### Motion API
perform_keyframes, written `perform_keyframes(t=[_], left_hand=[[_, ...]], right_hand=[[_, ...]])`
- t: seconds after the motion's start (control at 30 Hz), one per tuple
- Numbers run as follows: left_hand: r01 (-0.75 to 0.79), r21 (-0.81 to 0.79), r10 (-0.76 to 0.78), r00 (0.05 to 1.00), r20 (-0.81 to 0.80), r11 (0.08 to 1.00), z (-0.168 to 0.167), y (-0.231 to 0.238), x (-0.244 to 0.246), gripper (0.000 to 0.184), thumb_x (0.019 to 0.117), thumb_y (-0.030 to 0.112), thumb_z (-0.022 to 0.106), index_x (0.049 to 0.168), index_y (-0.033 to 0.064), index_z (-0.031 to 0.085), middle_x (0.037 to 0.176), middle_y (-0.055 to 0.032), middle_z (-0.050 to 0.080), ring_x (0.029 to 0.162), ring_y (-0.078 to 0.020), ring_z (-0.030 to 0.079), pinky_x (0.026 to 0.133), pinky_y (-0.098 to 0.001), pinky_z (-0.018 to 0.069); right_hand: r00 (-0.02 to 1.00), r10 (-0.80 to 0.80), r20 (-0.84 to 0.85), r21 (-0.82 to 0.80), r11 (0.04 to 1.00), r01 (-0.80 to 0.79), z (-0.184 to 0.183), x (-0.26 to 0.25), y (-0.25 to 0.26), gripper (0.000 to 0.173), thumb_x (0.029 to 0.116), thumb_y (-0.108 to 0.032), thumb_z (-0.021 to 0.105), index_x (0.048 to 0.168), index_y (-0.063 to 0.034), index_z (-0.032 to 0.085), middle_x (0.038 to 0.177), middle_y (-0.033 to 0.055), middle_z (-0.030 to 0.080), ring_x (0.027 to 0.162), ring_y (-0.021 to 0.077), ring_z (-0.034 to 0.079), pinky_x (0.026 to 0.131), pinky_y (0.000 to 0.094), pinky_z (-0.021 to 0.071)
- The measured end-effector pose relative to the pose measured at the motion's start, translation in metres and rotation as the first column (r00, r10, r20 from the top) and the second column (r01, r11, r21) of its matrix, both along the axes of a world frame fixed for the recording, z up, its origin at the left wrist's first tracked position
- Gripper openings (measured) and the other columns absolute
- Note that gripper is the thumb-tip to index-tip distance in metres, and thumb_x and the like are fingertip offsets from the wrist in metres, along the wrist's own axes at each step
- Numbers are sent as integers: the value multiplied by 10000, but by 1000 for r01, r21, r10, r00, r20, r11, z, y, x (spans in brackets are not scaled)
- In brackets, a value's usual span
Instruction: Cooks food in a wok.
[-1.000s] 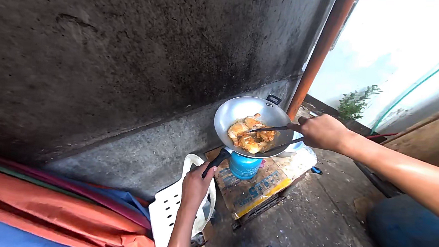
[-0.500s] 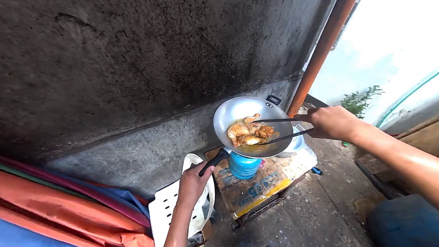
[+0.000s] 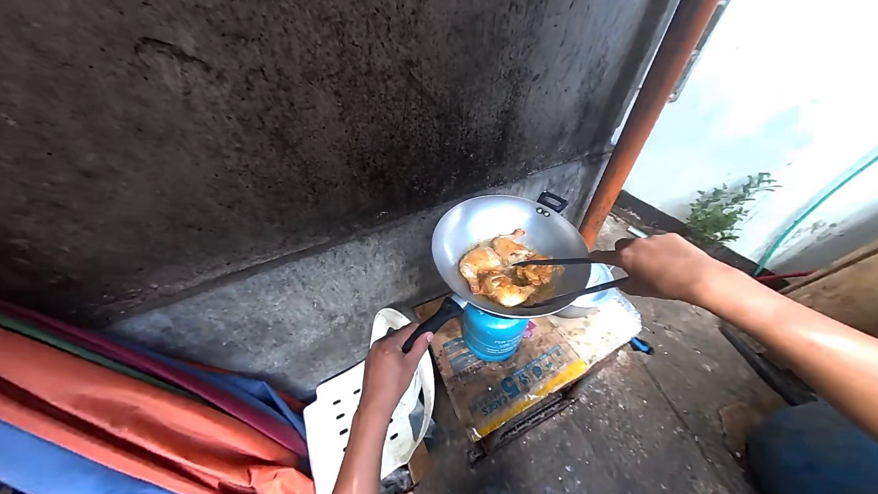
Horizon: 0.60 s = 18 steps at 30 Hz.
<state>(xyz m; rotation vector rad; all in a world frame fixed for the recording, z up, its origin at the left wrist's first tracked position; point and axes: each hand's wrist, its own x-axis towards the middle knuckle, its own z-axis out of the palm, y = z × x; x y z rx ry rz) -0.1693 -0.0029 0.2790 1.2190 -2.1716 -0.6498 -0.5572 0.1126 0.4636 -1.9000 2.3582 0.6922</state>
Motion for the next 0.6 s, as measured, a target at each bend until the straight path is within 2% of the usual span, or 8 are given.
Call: perform_keyframes(t=[0.13, 0.2, 0.23, 0.3, 0.37, 0.43, 0.47, 0.6], left_hand=[[-13, 112, 3, 997, 83, 994, 7, 6, -4, 414, 1021, 454, 602, 1130, 74, 725, 896, -129, 721, 824, -281, 699, 796, -515, 564], [-14, 213, -16, 990, 142, 977, 15, 8, -8, 420, 1032, 446, 575, 1123, 51, 683, 887, -140, 691, 839, -295, 682, 807, -515, 551], [-6, 257, -37, 986, 161, 966, 18, 7, -11, 412, 1036, 445, 564, 1114, 52, 663, 869, -131, 671, 826, -287, 667, 796, -504, 541], [16, 321, -83, 977, 197, 947, 23, 5, -14, 419, 1036, 463, 558, 1135, 67, 649, 869, -125, 665, 831, -285, 664, 794, -503, 540], [45, 344, -129, 966, 224, 938, 24, 4, -15, 452, 1035, 485, 560, 1202, 73, 647, 921, -142, 685, 886, -305, 681, 830, -529, 544], [52, 326, -134, 963, 236, 944, 21, 5, -16, 466, 1034, 498, 558, 1227, 84, 648, 950, -149, 697, 915, -311, 689, 848, -536, 545], [50, 317, -131, 962, 239, 947, 21, 6, -16, 470, 1034, 501, 557, 1232, 84, 649, 958, -152, 701, 923, -314, 693, 853, -538, 548], [50, 292, -125, 962, 242, 955, 19, 8, -17, 459, 1034, 483, 565, 1225, 77, 661, 967, -157, 708, 934, -323, 698, 861, -536, 548]], right_hand=[[991, -136, 11, 69, 988, 135, 26, -3, 11, 508, 894, -355, 787, 1374, -266, 647, 1142, 178, 720, 1067, 430, 677, 851, 664, 518], [975, -220, 17, 100, 971, 217, 36, -10, 15, 421, 913, -399, 773, 1279, -206, 693, 1099, 179, 722, 1064, 420, 673, 874, 661, 505], [965, -261, 37, 119, 960, 255, 37, -13, 15, 380, 940, -407, 747, 1214, -146, 703, 1065, 191, 713, 1044, 413, 671, 877, 654, 500], [936, -342, 82, 166, 931, 325, 35, -20, 13, 369, 1015, -419, 645, 1085, -58, 672, 911, 178, 669, 853, 339, 662, 778, 567, 514], [853, -483, 200, 214, 870, 443, 29, -22, 14, 426, 1073, -433, 535, 1125, -21, 630, 846, 164, 620, 692, 271, 607, 678, 471, 520], [739, -595, 317, 262, 803, 535, 23, -23, 17, 467, 1093, -466, 467, 1224, -39, 605, 879, 149, 616, 656, 227, 573, 644, 425, 513], [712, -614, 340, 276, 789, 549, 21, -22, 18, 471, 1092, -478, 456, 1226, -53, 606, 861, 133, 613, 629, 202, 554, 614, 397, 498], [764, -568, 305, 279, 820, 499, 8, -12, 18, 470, 1054, -505, 530, 1145, -50, 605, 787, 97, 583, 597, 182, 536, 586, 375, 482]])
